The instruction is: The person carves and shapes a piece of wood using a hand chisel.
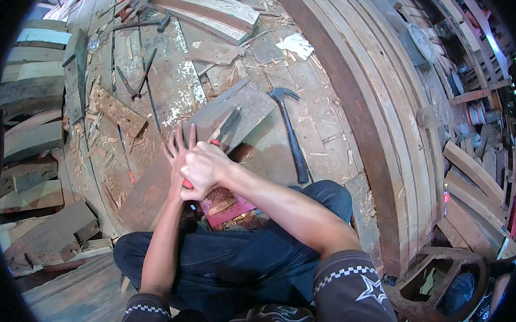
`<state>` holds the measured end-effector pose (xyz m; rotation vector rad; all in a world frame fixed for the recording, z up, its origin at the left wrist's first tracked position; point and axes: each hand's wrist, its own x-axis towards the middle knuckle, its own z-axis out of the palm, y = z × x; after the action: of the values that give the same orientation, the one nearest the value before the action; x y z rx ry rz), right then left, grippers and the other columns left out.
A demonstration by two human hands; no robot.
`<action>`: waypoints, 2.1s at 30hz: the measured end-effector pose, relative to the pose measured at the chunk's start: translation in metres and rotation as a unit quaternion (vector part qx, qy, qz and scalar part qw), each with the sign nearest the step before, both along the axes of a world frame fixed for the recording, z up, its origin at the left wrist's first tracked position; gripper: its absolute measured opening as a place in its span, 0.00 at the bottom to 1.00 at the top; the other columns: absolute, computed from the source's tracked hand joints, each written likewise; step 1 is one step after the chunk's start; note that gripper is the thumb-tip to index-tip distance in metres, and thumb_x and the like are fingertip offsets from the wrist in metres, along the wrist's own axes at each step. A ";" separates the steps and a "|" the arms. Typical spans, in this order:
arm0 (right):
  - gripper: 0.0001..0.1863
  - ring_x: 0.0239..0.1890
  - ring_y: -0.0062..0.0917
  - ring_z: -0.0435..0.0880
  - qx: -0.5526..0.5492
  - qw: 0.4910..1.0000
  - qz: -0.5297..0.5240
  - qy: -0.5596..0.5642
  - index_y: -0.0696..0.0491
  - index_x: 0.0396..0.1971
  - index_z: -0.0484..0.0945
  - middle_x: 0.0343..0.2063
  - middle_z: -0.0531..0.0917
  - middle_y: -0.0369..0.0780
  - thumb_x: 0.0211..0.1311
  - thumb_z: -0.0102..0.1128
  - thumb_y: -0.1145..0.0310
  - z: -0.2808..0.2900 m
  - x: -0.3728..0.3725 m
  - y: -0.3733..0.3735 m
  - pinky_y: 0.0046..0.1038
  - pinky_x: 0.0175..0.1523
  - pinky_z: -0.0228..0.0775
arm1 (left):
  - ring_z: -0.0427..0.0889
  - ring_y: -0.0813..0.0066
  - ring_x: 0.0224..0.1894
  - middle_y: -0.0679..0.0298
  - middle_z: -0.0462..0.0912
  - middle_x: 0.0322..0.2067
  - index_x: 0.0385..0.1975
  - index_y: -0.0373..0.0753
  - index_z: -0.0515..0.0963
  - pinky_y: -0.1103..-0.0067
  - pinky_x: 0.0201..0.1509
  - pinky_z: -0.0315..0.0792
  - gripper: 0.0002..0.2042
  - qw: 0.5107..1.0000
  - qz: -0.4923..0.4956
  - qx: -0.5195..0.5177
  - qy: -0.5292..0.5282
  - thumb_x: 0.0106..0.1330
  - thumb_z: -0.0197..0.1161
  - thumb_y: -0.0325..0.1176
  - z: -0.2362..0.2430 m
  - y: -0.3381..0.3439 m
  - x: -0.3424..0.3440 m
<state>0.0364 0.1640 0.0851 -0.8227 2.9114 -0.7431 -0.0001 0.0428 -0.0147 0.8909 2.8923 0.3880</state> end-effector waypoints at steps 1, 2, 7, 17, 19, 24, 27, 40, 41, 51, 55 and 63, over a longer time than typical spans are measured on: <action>0.19 0.12 0.39 0.76 -0.028 0.999 0.005 0.027 0.53 0.06 0.76 0.08 0.75 0.43 0.31 0.59 0.50 -0.003 0.003 -0.003 0.36 0.19 0.67 | 0.46 0.43 0.69 0.50 0.45 0.70 0.72 0.50 0.45 0.40 0.67 0.34 0.38 1.000 0.004 -0.004 -0.003 0.62 0.53 0.47 -0.001 0.000 -0.001; 0.19 0.12 0.39 0.76 -0.028 0.999 0.006 0.028 0.53 0.06 0.76 0.08 0.75 0.43 0.31 0.59 0.50 -0.004 0.002 -0.002 0.36 0.19 0.67 | 0.46 0.43 0.69 0.50 0.45 0.70 0.72 0.50 0.45 0.40 0.67 0.34 0.38 1.000 0.005 -0.004 -0.003 0.62 0.53 0.47 -0.001 0.000 -0.001; 0.18 0.10 0.39 0.74 -0.031 0.999 -0.016 0.020 0.52 0.04 0.73 0.06 0.73 0.43 0.30 0.59 0.51 0.001 -0.001 0.003 0.36 0.17 0.64 | 0.48 0.44 0.69 0.51 0.46 0.70 0.72 0.50 0.46 0.41 0.68 0.35 0.37 1.000 -0.001 0.006 0.020 0.62 0.52 0.45 -0.001 -0.001 -0.001; 0.20 0.12 0.41 0.74 -0.039 0.999 -0.034 0.016 0.52 0.04 0.72 0.06 0.71 0.44 0.30 0.60 0.49 0.001 0.001 0.003 0.38 0.22 0.64 | 0.49 0.45 0.69 0.51 0.47 0.69 0.71 0.49 0.47 0.42 0.68 0.37 0.36 0.999 0.015 0.021 0.028 0.63 0.51 0.43 -0.009 -0.001 0.000; 0.21 0.12 0.41 0.74 -0.039 0.998 -0.032 0.025 0.51 0.05 0.72 0.06 0.71 0.44 0.31 0.60 0.48 0.000 -0.003 0.006 0.39 0.23 0.64 | 0.49 0.45 0.69 0.50 0.47 0.69 0.71 0.49 0.47 0.42 0.68 0.37 0.36 1.000 0.004 0.015 0.020 0.63 0.51 0.44 0.001 -0.001 0.000; 0.22 0.15 0.42 0.75 -0.027 0.999 -0.039 0.019 0.52 0.07 0.73 0.10 0.74 0.44 0.32 0.60 0.46 0.004 -0.001 0.006 0.40 0.27 0.63 | 0.48 0.45 0.69 0.50 0.47 0.69 0.71 0.49 0.46 0.42 0.68 0.36 0.36 1.000 -0.001 -0.008 0.020 0.63 0.50 0.44 0.005 -0.003 0.002; 0.20 0.16 0.42 0.75 -0.047 0.998 -0.027 0.018 0.52 0.07 0.73 0.10 0.75 0.43 0.30 0.60 0.48 -0.005 0.002 0.008 0.40 0.26 0.63 | 0.47 0.45 0.69 0.50 0.46 0.69 0.72 0.49 0.46 0.42 0.68 0.36 0.36 1.000 -0.006 0.001 0.008 0.63 0.51 0.44 0.007 0.000 0.002; 0.18 0.16 0.44 0.73 -0.233 0.967 -0.057 0.082 0.55 0.07 0.69 0.10 0.72 0.45 0.27 0.63 0.56 0.018 -0.013 0.025 0.37 0.22 0.64 | 0.45 0.45 0.70 0.49 0.46 0.69 0.72 0.50 0.46 0.46 0.70 0.32 0.42 0.999 -0.016 0.045 -0.009 0.57 0.58 0.43 0.016 -0.004 0.002; 0.19 0.16 0.44 0.74 -0.250 0.963 -0.065 0.081 0.56 0.08 0.69 0.11 0.72 0.45 0.28 0.64 0.55 0.016 -0.013 0.028 0.36 0.22 0.63 | 0.45 0.45 0.70 0.49 0.46 0.69 0.72 0.50 0.46 0.46 0.70 0.32 0.42 0.999 -0.010 0.043 -0.017 0.57 0.58 0.43 0.017 -0.003 0.002; 0.24 0.13 0.42 0.72 -0.058 0.997 -0.043 0.020 0.53 0.08 0.76 0.06 0.69 0.45 0.29 0.62 0.43 0.002 -0.001 0.014 0.39 0.24 0.60 | 0.46 0.47 0.70 0.50 0.47 0.69 0.72 0.51 0.47 0.45 0.69 0.32 0.39 1.000 0.001 0.014 -0.004 0.59 0.55 0.46 0.003 -0.002 -0.001; 0.24 0.14 0.43 0.72 -0.068 0.997 -0.032 0.006 0.52 0.08 0.76 0.06 0.70 0.45 0.29 0.62 0.43 0.005 -0.003 0.014 0.39 0.25 0.59 | 0.46 0.47 0.70 0.52 0.47 0.69 0.72 0.52 0.47 0.44 0.69 0.33 0.37 1.000 -0.003 0.022 0.011 0.62 0.53 0.43 0.004 -0.002 0.001; 0.23 0.15 0.43 0.74 -0.054 0.998 -0.035 -0.019 0.53 0.08 0.76 0.08 0.72 0.44 0.28 0.63 0.45 0.001 -0.004 0.011 0.40 0.26 0.62 | 0.46 0.46 0.70 0.51 0.47 0.69 0.72 0.51 0.47 0.44 0.69 0.33 0.38 1.000 0.002 0.015 0.002 0.61 0.53 0.43 0.003 -0.004 -0.001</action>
<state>0.0323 0.1747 0.0865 -0.7106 2.9010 -0.9199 -0.0007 0.0388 -0.0116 0.8900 2.9005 0.4302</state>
